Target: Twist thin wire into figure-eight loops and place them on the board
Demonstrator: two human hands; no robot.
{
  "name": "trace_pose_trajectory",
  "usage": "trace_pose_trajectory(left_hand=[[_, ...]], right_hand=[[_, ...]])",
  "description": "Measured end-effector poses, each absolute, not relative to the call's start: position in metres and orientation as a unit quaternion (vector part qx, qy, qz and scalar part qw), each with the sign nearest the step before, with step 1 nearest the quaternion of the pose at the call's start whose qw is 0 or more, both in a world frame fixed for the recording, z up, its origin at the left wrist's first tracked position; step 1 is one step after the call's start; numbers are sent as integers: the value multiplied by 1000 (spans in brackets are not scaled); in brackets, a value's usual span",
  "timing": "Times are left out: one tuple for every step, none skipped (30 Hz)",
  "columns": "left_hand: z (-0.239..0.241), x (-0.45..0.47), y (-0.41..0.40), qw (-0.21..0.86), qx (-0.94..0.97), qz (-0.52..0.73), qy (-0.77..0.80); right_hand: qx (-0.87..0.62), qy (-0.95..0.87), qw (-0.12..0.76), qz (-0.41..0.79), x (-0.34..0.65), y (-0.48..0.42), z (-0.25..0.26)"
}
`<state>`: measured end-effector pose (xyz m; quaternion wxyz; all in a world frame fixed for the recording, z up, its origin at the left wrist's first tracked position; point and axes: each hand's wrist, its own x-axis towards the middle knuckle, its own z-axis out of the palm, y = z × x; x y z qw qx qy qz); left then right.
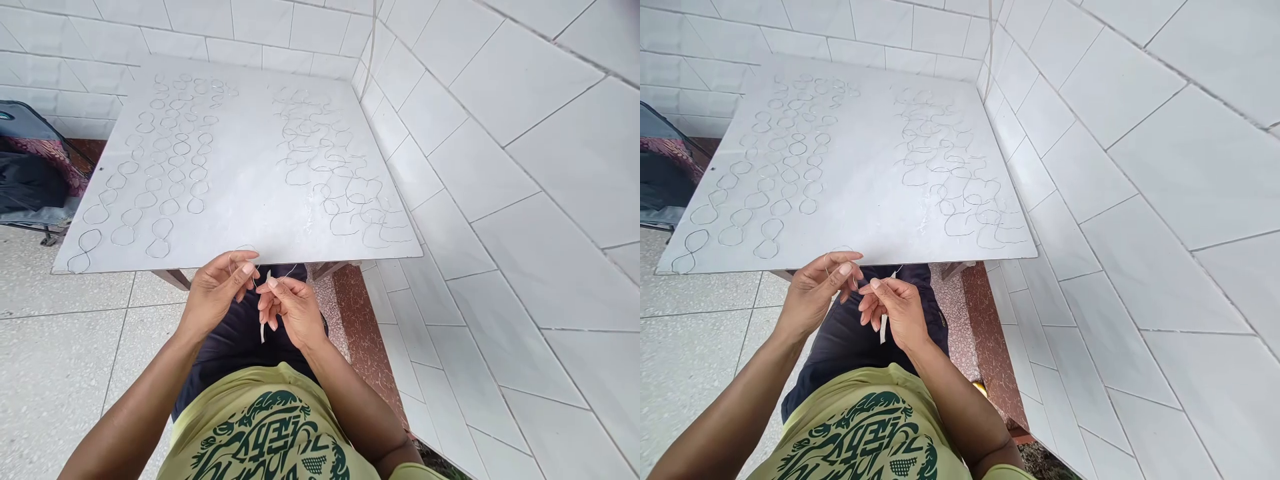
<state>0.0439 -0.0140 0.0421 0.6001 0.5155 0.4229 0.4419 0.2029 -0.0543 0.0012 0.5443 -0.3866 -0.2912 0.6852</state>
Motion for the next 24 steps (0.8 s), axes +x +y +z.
trace_pose_trajectory(left_hand=[[46,41,-14,598,537,430,411],[50,37,-13,597,563,410,397],[55,33,-13,596,591,384,384],[59,29,-13,595,620,351,372],[62,26,-13,592,647,315,362],[64,22,-14,589,670,283,353],[66,19,-16,585,689,256,344],[67,17,-18,578,703,239,338],[67,16,-21,566,716,229,339],[68,16,-25,545,728,226,348],[68,16,-28,516,743,229,359],[67,18,-32,482,760,233,368],[67,21,-35,447,780,237,370],[66,24,-37,413,799,244,362],[65,28,-39,387,815,254,348],[63,31,-39,370,826,268,330],[60,34,-39,365,829,289,311],[57,37,-37,372,823,311,297],[54,39,-35,392,805,335,294],[52,40,-32,420,776,358,306],[49,40,-29,450,738,378,333],[47,40,-25,476,694,393,370],[45,40,-22,497,650,403,410],[43,40,-19,514,610,409,444]], right_hand=[[-387,-290,543,686,203,-55,1],[-389,-288,541,687,203,-56,1],[-392,-285,541,687,203,-57,1],[-396,-282,542,686,204,-58,2],[-403,-278,544,682,204,-59,2],[-411,-273,545,677,204,-59,3],[-421,-270,546,672,205,-59,5],[-432,-268,546,666,205,-59,6],[-443,-268,544,660,205,-59,7],[-456,-269,541,653,205,-58,8],[-470,-270,537,647,205,-58,8],[-482,-272,531,641,205,-57,8],[-492,-275,527,636,205,-56,7],[-499,-279,524,632,204,-55,6],[-501,-285,522,628,204,-55,4],[-499,-296,520,626,204,-55,2],[-493,-309,519,626,204,-55,1],[-481,-322,517,630,204,-56,-1],[-466,-333,512,640,205,-56,-2],[-448,-340,505,655,205,-57,-3],[-431,-342,497,671,206,-58,-5],[-415,-339,491,687,207,-58,-6],[-402,-333,489,699,208,-58,-7],[-393,-326,491,706,209,-57,-8]])
